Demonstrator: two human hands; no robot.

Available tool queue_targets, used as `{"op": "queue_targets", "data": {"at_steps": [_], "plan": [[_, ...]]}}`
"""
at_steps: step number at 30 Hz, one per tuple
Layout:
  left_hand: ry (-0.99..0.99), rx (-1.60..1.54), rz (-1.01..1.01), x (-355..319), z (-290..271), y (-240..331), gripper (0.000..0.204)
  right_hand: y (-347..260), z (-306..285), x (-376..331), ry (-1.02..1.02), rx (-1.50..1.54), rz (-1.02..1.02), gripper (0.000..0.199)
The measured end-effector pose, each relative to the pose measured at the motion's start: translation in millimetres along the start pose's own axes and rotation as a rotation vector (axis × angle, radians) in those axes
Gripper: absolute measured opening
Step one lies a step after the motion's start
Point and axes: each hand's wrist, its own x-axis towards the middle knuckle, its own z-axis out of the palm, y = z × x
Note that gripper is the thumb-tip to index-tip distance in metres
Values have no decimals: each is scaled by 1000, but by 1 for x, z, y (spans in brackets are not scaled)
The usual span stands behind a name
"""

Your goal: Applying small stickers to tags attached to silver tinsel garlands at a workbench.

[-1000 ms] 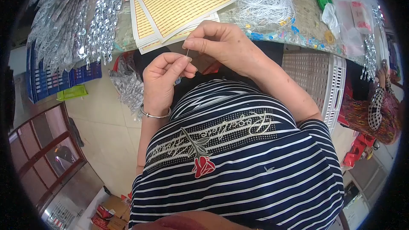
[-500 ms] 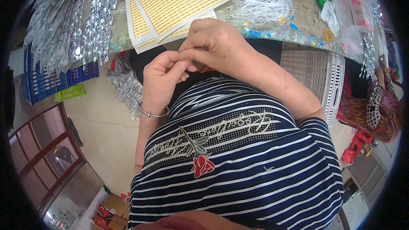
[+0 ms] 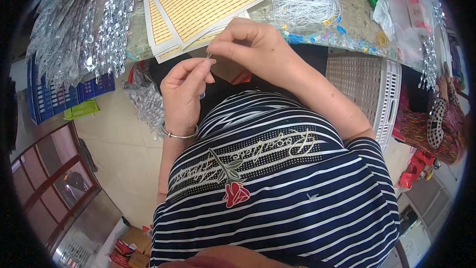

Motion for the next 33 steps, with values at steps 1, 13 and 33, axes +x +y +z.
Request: {"op": "queue_targets", "data": {"at_steps": [1, 13, 33], "plan": [[11, -9, -16, 0, -1, 1, 14, 0, -2, -1, 29, 136, 113, 13], [-18, 4, -64, 0, -1, 1, 14, 6, -2, -5, -54, 241, 167, 16], [-25, 14, 8, 0, 0, 1, 15, 5, -1, -5, -56, 273, 181, 9]]}}
